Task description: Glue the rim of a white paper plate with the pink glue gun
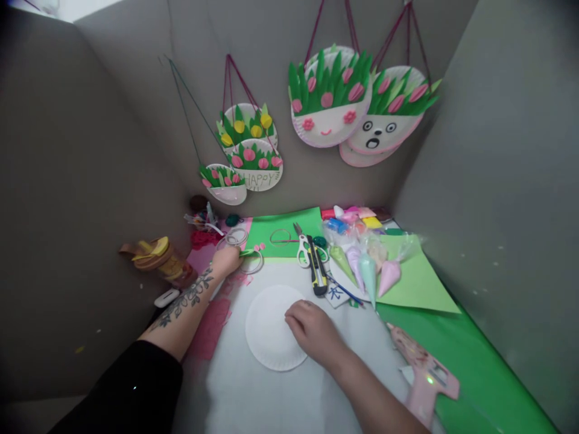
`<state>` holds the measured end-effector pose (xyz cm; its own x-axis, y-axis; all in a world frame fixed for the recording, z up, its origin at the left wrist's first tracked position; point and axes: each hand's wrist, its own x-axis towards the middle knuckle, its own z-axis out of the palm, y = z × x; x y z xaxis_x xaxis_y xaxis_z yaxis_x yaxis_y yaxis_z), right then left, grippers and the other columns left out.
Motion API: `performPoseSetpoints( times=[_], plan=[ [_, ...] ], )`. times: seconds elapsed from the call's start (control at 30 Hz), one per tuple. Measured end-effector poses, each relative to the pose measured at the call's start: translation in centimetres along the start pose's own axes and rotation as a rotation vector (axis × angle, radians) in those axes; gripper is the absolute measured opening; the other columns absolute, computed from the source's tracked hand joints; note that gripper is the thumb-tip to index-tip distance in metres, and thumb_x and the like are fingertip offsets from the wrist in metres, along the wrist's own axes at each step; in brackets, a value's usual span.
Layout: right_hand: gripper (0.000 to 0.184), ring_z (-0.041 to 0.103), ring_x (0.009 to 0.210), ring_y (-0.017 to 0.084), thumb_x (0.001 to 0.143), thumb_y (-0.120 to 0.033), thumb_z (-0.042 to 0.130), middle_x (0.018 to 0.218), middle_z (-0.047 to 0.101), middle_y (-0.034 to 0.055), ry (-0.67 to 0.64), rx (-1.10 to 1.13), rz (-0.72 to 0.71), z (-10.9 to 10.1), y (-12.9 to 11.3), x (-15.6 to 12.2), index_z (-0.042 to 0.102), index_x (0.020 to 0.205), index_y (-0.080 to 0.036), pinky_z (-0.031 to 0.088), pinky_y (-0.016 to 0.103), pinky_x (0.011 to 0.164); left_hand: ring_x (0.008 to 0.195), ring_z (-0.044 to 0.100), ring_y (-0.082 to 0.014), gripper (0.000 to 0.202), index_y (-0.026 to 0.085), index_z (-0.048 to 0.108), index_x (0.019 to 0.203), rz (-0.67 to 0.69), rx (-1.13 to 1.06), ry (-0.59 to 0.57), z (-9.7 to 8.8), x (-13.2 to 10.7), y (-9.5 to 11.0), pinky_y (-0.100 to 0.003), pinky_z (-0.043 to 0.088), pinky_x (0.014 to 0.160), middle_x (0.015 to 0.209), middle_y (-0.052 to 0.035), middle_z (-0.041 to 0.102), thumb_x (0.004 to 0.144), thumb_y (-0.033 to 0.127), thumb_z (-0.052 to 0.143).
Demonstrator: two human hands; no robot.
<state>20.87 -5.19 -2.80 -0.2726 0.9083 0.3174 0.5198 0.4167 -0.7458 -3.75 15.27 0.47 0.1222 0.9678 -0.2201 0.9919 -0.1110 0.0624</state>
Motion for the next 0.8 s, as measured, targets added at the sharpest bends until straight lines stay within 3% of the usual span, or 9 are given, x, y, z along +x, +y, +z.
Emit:
performPoseSetpoints(
  times=[0.17, 0.53, 0.67, 0.8],
  plan=[
    [0.016, 0.061, 0.081, 0.019, 0.09, -0.016, 0.048, 0.082, 0.066, 0.0052, 0.01, 0.0, 0.006, -0.1, -0.1, 0.0, 0.062, 0.084, -0.021, 0.048, 0.032, 0.074, 0.103, 0.06, -0.0217, 0.036, 0.016, 0.055, 0.121, -0.051, -0.003, 0.04, -1.2, 0.1, -0.8, -0.043, 0.052, 0.085, 0.121, -0.0101, 0.058, 0.09, 0.034, 0.056],
    [0.018, 0.061, 0.08, 0.02, 0.091, -0.017, 0.047, 0.081, 0.066, 0.0061, 0.031, -0.011, -0.004, -0.4, -0.2, 0.1, 0.063, 0.085, -0.021, 0.049, 0.033, 0.074, 0.102, 0.06, -0.022, 0.037, 0.015, 0.055, 0.121, -0.32, -0.116, 0.191, -3.9, 2.9, -3.7, -0.043, 0.052, 0.085, 0.12, -0.0102, 0.058, 0.09, 0.034, 0.056],
    [0.017, 0.061, 0.081, 0.019, 0.091, -0.016, 0.046, 0.082, 0.066, 0.0054, 0.024, -0.002, -0.001, -0.4, -0.3, 0.1, 0.062, 0.084, -0.021, 0.049, 0.034, 0.076, 0.101, 0.061, -0.0237, 0.035, 0.013, 0.057, 0.117, -0.273, -0.154, 0.226, -3.3, 1.9, -3.2, -0.043, 0.051, 0.085, 0.115, -0.0108, 0.061, 0.09, 0.036, 0.055],
    [0.016, 0.06, 0.082, 0.019, 0.09, -0.016, 0.047, 0.083, 0.066, 0.0054, -0.011, 0.005, 0.004, -0.2, -0.3, 0.0, 0.062, 0.085, -0.02, 0.048, 0.034, 0.076, 0.099, 0.064, -0.0296, 0.027, 0.016, 0.065, 0.101, -0.087, -0.223, 0.193, -1.6, 0.3, -1.3, -0.036, 0.047, 0.082, 0.098, -0.0131, 0.069, 0.082, 0.035, 0.061]
  ],
)
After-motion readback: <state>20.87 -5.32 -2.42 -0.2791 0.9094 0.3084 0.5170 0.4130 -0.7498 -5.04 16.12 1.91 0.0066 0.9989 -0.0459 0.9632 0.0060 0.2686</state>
